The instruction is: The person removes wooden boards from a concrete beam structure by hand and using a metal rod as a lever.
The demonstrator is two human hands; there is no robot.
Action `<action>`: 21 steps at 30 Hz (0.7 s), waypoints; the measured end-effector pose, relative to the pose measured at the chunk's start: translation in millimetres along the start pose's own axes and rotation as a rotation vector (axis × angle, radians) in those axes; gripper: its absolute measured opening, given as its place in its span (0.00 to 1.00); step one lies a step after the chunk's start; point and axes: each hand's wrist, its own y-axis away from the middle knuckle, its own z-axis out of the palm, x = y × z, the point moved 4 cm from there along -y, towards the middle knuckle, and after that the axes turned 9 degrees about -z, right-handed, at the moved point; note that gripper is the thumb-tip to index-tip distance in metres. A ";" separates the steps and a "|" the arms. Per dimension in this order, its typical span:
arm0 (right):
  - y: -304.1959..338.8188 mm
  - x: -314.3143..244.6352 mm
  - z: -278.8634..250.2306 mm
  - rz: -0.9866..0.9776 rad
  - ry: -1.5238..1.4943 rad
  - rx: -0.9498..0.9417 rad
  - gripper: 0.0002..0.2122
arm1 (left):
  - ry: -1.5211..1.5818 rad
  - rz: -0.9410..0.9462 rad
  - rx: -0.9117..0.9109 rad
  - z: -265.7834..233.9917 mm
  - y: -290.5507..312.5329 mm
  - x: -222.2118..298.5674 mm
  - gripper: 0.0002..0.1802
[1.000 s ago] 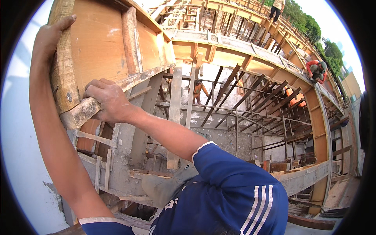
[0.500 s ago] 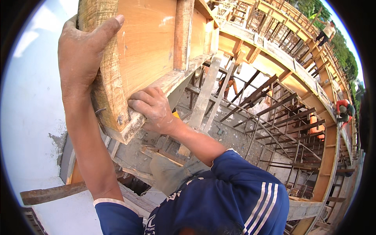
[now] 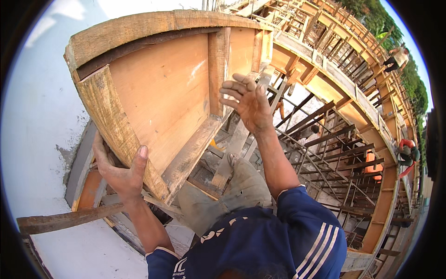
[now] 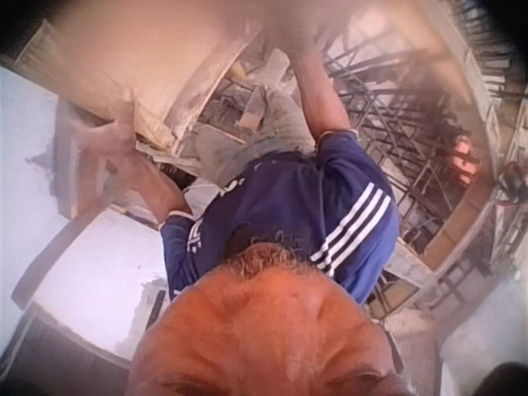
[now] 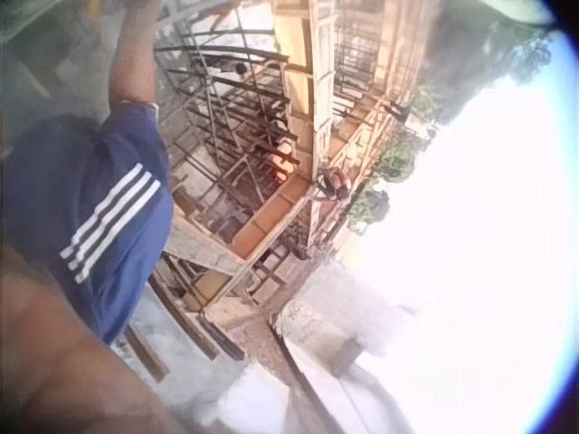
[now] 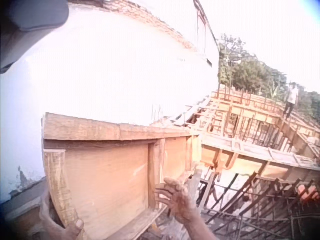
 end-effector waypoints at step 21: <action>-96.0 35.4 -150.6 0.088 -0.208 0.644 0.15 | -0.613 -0.401 -0.601 -68.5 176.8 -185.3 0.25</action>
